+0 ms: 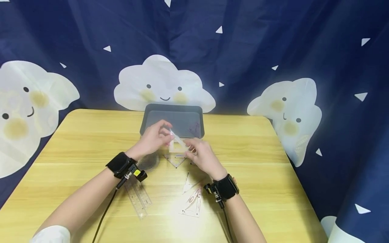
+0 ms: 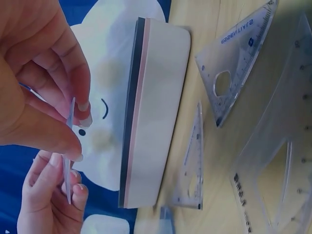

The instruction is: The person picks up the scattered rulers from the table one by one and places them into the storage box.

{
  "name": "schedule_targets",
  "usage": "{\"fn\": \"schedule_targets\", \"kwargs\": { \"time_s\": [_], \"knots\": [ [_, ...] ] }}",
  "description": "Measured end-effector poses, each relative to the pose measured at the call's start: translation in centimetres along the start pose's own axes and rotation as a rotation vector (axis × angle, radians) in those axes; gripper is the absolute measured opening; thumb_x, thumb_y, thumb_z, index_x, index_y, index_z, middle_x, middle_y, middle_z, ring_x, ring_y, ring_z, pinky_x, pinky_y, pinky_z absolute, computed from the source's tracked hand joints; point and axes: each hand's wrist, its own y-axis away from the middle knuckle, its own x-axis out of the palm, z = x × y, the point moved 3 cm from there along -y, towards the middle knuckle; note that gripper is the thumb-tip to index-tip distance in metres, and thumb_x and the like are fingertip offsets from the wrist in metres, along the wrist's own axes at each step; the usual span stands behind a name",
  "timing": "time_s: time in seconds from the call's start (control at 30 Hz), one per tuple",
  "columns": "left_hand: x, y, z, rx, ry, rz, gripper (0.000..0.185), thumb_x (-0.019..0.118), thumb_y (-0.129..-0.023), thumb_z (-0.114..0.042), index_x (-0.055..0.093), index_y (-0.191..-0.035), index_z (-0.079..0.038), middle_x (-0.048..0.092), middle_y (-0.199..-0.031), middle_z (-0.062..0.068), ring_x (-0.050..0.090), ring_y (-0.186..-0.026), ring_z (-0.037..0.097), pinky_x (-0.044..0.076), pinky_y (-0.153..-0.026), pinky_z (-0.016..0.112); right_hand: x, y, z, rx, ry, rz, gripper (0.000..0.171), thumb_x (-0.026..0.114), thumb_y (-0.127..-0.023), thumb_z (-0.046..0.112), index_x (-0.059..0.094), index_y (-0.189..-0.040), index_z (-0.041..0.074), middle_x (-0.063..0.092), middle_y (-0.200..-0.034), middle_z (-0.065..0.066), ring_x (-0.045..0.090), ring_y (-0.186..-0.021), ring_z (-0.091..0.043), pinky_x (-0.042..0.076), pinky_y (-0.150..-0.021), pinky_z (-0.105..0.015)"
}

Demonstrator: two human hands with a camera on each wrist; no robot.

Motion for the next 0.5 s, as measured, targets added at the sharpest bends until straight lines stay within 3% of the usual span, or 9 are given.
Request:
{"fn": "schedule_targets", "kwargs": {
  "time_s": [0.2, 0.5],
  "knots": [
    [-0.1, -0.8, 0.3, -0.04, 0.02, 0.03, 0.04, 0.069, -0.103, -0.012, 0.053, -0.138, -0.007, 0.074, -0.111, 0.013, 0.076, -0.086, 0.031, 0.061, -0.084, 0.052, 0.4, -0.2, -0.7, 0.011, 0.018, 0.004, 0.039, 0.079, -0.092, 0.003, 0.071, -0.13, 0.001, 0.075, -0.112, -0.015, 0.074, -0.088, -0.022, 0.062, -0.08, -0.039],
    [0.0, -1.4, 0.6, -0.06, 0.033, 0.046, 0.043, 0.072, -0.099, -0.011, 0.056, -0.139, -0.007, 0.072, -0.11, 0.011, 0.076, -0.08, 0.024, 0.062, -0.082, 0.054, 0.4, -0.5, -0.7, 0.036, 0.023, -0.001, 0.037, 0.08, -0.091, 0.002, 0.071, -0.127, -0.001, 0.075, -0.111, -0.016, 0.074, -0.087, -0.024, 0.062, -0.08, -0.04]
  ]
}}
